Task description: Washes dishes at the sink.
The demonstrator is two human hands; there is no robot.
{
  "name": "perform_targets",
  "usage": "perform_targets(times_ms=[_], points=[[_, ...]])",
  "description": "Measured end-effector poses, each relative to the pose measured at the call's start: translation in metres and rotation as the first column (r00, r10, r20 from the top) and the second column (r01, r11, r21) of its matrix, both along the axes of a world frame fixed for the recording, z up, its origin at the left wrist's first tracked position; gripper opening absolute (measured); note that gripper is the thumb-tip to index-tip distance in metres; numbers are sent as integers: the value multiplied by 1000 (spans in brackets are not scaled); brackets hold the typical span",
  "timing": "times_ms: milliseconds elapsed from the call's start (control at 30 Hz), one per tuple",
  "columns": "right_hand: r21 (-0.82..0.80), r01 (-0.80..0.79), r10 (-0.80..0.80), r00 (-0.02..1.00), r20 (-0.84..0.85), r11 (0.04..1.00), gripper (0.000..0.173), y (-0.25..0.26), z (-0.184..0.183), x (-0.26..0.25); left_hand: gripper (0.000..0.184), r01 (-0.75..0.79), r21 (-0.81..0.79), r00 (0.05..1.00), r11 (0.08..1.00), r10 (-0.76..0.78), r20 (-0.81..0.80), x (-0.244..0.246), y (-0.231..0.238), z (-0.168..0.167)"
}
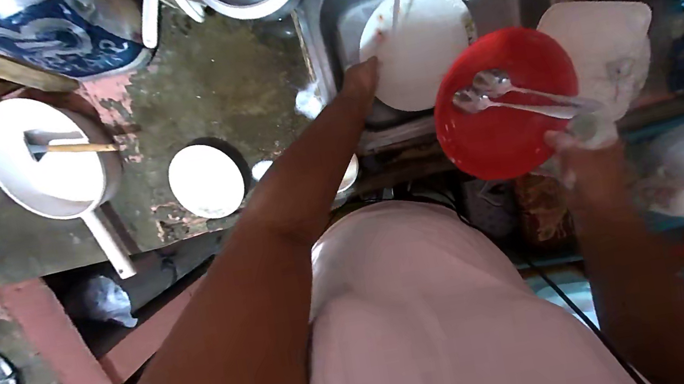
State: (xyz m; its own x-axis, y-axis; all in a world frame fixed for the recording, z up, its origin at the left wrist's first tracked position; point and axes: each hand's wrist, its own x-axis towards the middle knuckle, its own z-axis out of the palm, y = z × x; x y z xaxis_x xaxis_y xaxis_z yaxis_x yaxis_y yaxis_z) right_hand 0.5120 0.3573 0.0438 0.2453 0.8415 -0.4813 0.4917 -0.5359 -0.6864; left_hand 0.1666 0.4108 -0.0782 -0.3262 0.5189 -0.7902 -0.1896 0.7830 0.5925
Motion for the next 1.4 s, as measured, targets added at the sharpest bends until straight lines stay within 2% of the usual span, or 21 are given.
perform_targets(times_ms=[67, 133, 167, 233, 300, 367, 433, 533, 633, 800, 933, 1033, 1233, 1400], points=[[-26, -1, 1, 1000, -11, 1000, 60, 0, -3, -22, 70, 53, 28, 996, 998, -55, 65, 0, -15, 39], [-49, 4, -5, 999, -32, 999, 64, -1, -14, -42, 79, 214, 41, 967, 976, -217, 131, -4, -39, 78], [-46, -13, 10, 998, -58, 999, 67, -1, -19, -52, 77, 290, 63, 941, 955, -297, 161, -8, -53, 94], [-25, -77, 72, 986, -151, 997, 61, -1, -24, -77, 60, 358, 153, 904, 921, -383, 189, -20, -79, 113], [-30, -129, 116, 953, -280, 991, 55, 0, -26, -107, 49, 305, 198, 931, 932, -335, 143, -35, -101, 120], [3, -193, 179, 903, -391, 981, 53, 2, -32, -136, 50, 179, 206, 976, 962, -200, 87, -55, -120, 118], [-3, -267, 241, 876, -417, 964, 57, 5, -31, -169, 54, 42, 199, 997, 979, -55, 61, -80, -136, 112], [-21, -403, 340, 798, -497, 915, 55, 9, -26, -207, 47, -130, 236, 991, 963, 116, 69, -122, -158, 104], [-8, -522, 458, 755, -470, 853, 50, 8, -24, -219, 48, -237, 260, 971, 936, 217, 104, -157, -175, 98], [-79, -573, 528, 793, -305, 816, 48, 3, -37, -196, 54, -384, 312, 923, 869, 352, 154, -203, -198, 63], [-105, -575, 544, 808, -226, 812, 47, 4, -38, -161, 55, -496, 325, 868, 805, 449, 213, -214, -203, 47], [-114, -598, 590, 802, -97, 794, 45, 7, -37, -139, 54, -523, 330, 851, 786, 467, 240, -219, -202, 37], [-235, -667, 706, 687, 172, 707, 54, 15, -16, -116, 55, -523, 328, 852, 787, 482, 202, -219, -198, 24], [-262, -704, 751, 631, 195, 660, 58, 22, -18, -102, 52, -583, 338, 812, 739, 537, 228, -213, -194, 17]])
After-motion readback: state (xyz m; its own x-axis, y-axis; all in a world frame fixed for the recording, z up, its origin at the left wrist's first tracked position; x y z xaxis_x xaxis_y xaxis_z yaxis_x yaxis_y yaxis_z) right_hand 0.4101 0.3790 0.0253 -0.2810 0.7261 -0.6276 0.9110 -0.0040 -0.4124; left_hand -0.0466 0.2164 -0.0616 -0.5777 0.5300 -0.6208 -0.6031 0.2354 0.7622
